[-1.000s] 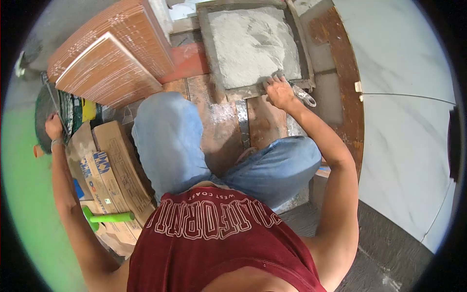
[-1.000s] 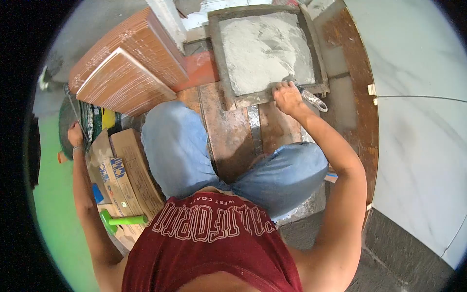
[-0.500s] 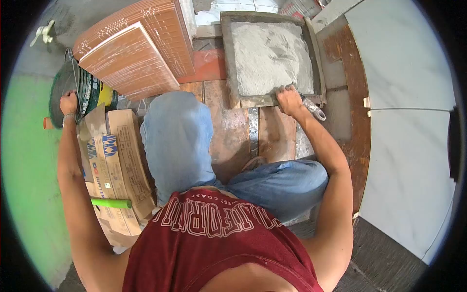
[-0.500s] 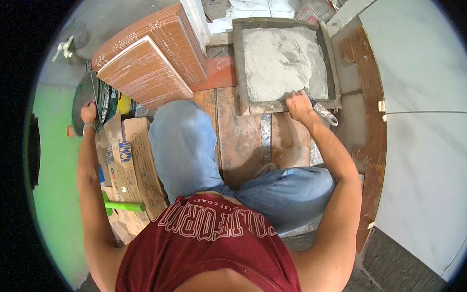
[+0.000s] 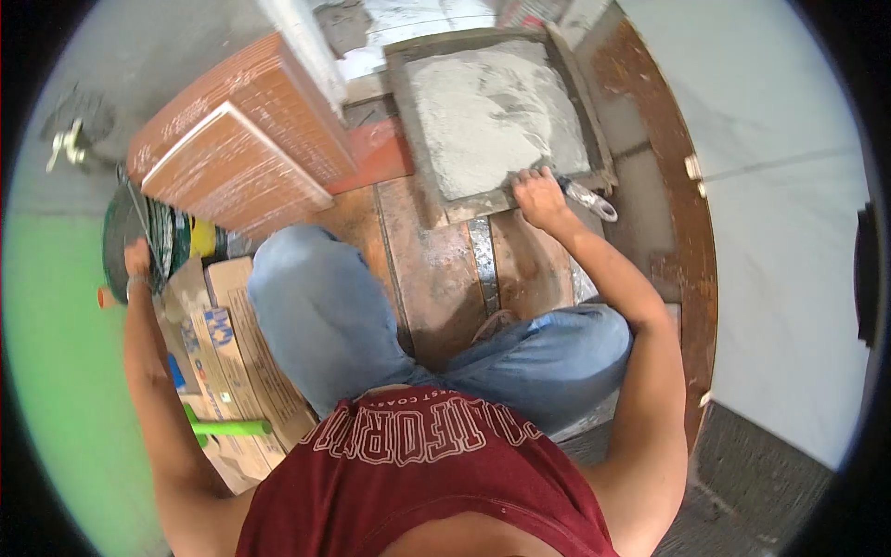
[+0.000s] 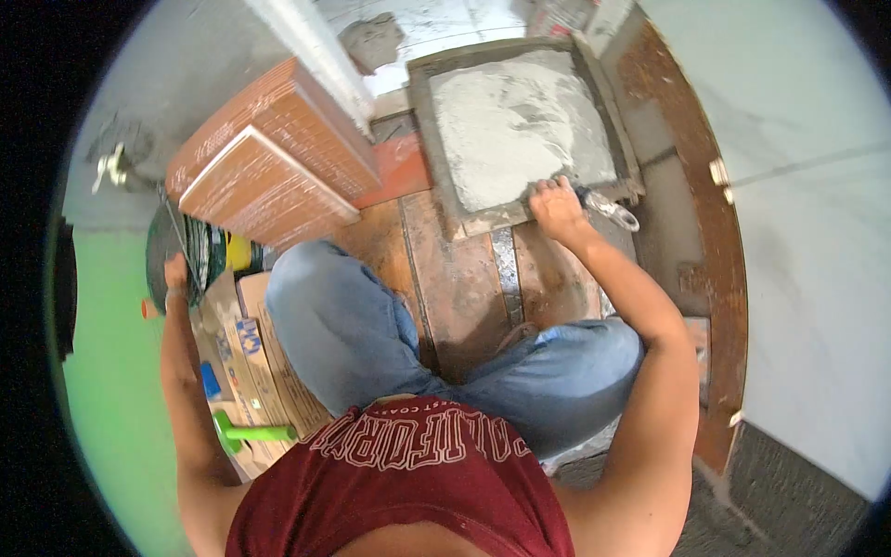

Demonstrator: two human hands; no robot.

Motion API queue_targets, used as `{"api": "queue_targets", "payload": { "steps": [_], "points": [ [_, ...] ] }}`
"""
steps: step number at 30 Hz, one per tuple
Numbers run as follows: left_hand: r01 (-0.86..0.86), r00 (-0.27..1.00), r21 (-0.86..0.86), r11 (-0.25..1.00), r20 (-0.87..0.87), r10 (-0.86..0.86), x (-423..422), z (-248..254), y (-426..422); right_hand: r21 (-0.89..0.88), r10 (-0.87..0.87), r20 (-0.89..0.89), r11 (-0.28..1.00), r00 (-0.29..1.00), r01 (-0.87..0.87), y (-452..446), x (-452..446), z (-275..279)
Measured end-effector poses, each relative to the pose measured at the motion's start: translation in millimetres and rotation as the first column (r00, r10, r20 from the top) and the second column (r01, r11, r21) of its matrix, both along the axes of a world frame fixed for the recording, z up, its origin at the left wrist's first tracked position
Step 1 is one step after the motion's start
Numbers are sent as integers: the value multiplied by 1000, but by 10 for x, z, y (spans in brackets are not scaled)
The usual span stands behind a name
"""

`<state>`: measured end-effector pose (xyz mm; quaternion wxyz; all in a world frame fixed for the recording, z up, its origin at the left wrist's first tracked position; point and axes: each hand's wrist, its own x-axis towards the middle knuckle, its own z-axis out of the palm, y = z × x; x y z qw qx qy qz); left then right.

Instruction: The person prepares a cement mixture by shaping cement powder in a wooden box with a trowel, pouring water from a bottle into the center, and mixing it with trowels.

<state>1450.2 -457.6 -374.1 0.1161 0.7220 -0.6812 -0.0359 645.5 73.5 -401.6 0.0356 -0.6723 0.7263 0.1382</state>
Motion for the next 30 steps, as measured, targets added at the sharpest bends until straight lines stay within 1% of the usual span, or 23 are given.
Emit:
{"api": "queue_targets", "payload": {
  "steps": [1,2,3,4,6,8,9,11,13,15,17,18,22,24,25,26,28,30],
  "points": [
    [256,953,78,964,148,-265,209,-81,-161,-11,3,-35,1000,999,-3,-13,11,20],
    [70,997,67,995,-38,-67,122,-58,-135,-134,27,-71,990,997,-36,25,-10,-87],
    [139,990,51,989,23,-140,33,15,-104,-105,38,-68,993,997,-45,2,-26,-72],
    [82,996,58,995,21,-83,-24,63,-30,-72,51,-66,996,996,-56,-40,-32,-49],
    [33,975,98,995,215,-53,-136,116,-62,18,86,-74,996,994,-84,-47,-58,3],
    [-51,991,15,999,129,48,-375,231,102,116,141,-91,985,986,-130,-120,-55,46],
    [-115,991,-26,993,73,116,-454,284,248,121,130,-95,986,987,-119,-145,-46,85],
    [-115,992,-29,993,47,116,-514,334,400,141,134,-96,983,986,-120,-136,60,113],
    [-97,995,-52,994,11,98,-573,381,491,117,104,-58,988,993,-97,-125,181,134],
    [-48,993,-23,999,106,50,-526,360,440,106,103,-36,989,994,-99,-83,221,29],
    [-25,999,-34,999,28,26,-465,320,416,127,88,18,988,996,-90,-45,232,76],
    [-43,999,-42,998,12,44,-487,325,450,140,76,46,987,996,-82,-7,235,94],
    [-75,995,-39,996,-64,72,-543,350,503,152,77,35,985,996,-81,159,200,123],
    [-94,995,-50,994,-24,93,-464,287,475,159,99,7,982,995,-98,189,141,130],
    [-116,993,-29,993,-35,115,-522,354,528,155,105,-6,983,994,-103,247,155,115],
    [-142,989,-8,990,-46,142,-604,418,599,188,88,3,978,996,-87,278,172,139],
    [-123,991,-59,991,-64,119,-590,377,600,205,87,-6,975,996,-84,315,181,122],
    [-147,988,0,989,-51,147,-530,349,559,217,92,0,972,996,-90,356,230,219]
  ]
}}
